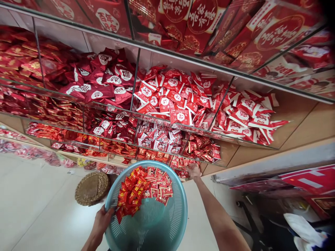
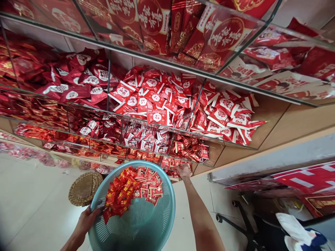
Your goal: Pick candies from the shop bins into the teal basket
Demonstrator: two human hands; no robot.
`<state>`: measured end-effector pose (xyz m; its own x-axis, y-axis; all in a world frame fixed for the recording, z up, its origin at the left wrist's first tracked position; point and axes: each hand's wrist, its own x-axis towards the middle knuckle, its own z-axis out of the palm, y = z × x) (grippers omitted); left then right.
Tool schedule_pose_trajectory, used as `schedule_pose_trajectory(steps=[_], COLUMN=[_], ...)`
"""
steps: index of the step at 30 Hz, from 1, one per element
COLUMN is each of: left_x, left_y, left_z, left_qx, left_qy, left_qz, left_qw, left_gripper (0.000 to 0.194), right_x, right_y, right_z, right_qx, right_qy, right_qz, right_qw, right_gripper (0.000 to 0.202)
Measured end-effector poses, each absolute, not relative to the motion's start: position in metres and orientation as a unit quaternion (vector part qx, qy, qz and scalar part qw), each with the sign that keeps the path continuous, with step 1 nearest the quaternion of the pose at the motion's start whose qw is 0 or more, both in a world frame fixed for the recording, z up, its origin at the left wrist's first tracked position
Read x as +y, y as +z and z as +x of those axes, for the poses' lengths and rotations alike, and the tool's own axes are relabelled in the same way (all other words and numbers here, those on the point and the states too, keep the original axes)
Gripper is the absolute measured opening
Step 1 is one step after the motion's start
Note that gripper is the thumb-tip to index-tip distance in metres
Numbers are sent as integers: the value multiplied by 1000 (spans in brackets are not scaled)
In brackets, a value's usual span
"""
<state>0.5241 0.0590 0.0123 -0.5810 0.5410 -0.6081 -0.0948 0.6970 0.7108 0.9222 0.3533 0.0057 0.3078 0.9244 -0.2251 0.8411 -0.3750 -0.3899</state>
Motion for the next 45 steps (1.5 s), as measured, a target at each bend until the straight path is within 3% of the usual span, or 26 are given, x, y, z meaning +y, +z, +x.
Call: schedule_pose_trajectory(steps=[8,18,45], left_x=[60,61,62], left_y=[13,9,28], left_z=[524,524,530], left_qx=[814,816,813], left_qy=[362,359,362], left_qz=[136,140,151], left_qw=[434,430,429], left_gripper=[40,40,33], right_x=[349,343,355], right_y=[-1,-16,-3], right_z=[894,885,879], right_qx=[-543,-591,-699], right_qy=[200,170,173], right_qz=[-811,-782,-686], right_qw=[93,98,107], right_gripper=[34,22,27])
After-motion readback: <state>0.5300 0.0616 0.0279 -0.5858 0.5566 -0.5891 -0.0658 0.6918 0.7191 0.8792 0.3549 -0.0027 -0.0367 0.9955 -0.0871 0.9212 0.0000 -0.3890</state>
